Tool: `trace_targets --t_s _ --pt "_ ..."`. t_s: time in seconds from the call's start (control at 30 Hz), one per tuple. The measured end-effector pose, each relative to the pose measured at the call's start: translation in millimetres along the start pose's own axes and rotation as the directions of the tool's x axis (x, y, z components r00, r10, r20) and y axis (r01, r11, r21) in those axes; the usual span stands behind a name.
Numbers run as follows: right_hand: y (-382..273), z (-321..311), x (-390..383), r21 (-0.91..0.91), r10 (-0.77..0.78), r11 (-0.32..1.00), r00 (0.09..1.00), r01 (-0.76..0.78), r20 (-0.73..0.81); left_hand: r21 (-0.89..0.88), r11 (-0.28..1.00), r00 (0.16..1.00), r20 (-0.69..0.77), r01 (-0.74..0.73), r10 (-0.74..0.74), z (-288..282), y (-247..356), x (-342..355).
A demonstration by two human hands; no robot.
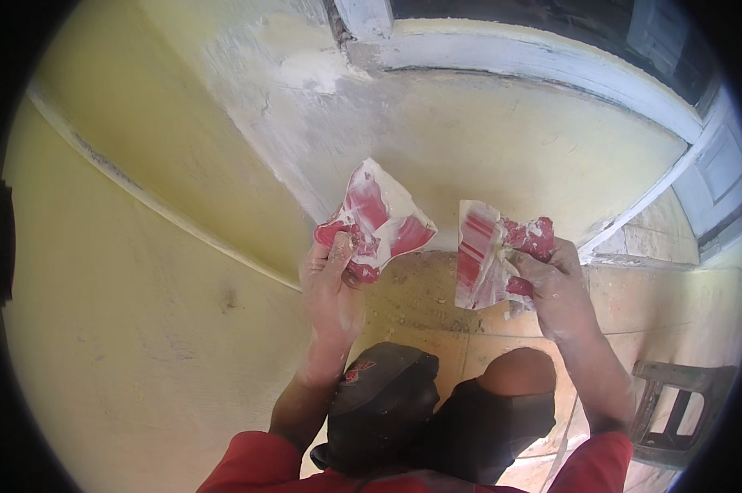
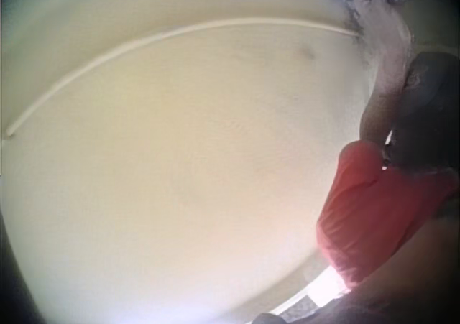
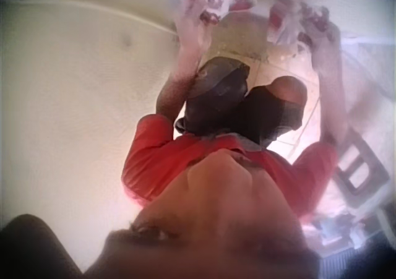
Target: The person applies plaster to a wall corner and floor junction using a trowel and a cloth. They repeatedly scoop plaster from a bowl, spread it on the wall, and smooth the surface. The person also washes the cloth in a bucket of water during the process.
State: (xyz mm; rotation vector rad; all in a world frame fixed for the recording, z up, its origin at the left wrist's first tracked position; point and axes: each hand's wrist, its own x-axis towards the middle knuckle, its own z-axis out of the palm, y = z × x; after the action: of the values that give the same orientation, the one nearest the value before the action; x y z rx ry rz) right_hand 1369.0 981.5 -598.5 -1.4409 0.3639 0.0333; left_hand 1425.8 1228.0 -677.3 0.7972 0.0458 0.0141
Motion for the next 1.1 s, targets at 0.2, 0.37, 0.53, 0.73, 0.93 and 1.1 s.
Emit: trace_targets --t_s 0.2,0.37,0.53,0.73,0.93,1.1 --pt "30.0 54.3 -1.2 0.291 0.202 0.942 0.974 -0.166 -0.097 0.238 0.910 0.938 0.155 -0.340 0.310 -7.9 -6.8 9.1" --pt "18.8 87.5 -2.5 0.398 0.165 0.907 0.986 -0.136 -0.038 0.319 0.833 0.883 0.292 -0.452 0.368 -26.1 -13.0 11.6" --pt "23.1 101.4 4.3 0.355 0.164 0.924 0.986 -0.142 -0.032 0.382 0.771 0.850 0.363 -0.510 0.383 -34.2 -6.0 7.6" --pt "9.8 113.2 1.7 0.386 0.176 0.907 0.984 -0.167 0.012 0.438 0.661 0.764 0.547 -0.609 0.341 -35.3 14.5 8.6" --pt "18.8 102.2 10.0 0.450 0.187 0.876 0.982 -0.171 0.009 0.435 0.644 0.718 0.642 -0.630 0.270 -45.7 16.2 17.3" --pt "17.8 96.6 9.2 0.469 0.209 0.864 0.978 -0.185 0.000 0.475 0.583 0.681 0.706 -0.659 0.195 -54.5 24.5 23.9"
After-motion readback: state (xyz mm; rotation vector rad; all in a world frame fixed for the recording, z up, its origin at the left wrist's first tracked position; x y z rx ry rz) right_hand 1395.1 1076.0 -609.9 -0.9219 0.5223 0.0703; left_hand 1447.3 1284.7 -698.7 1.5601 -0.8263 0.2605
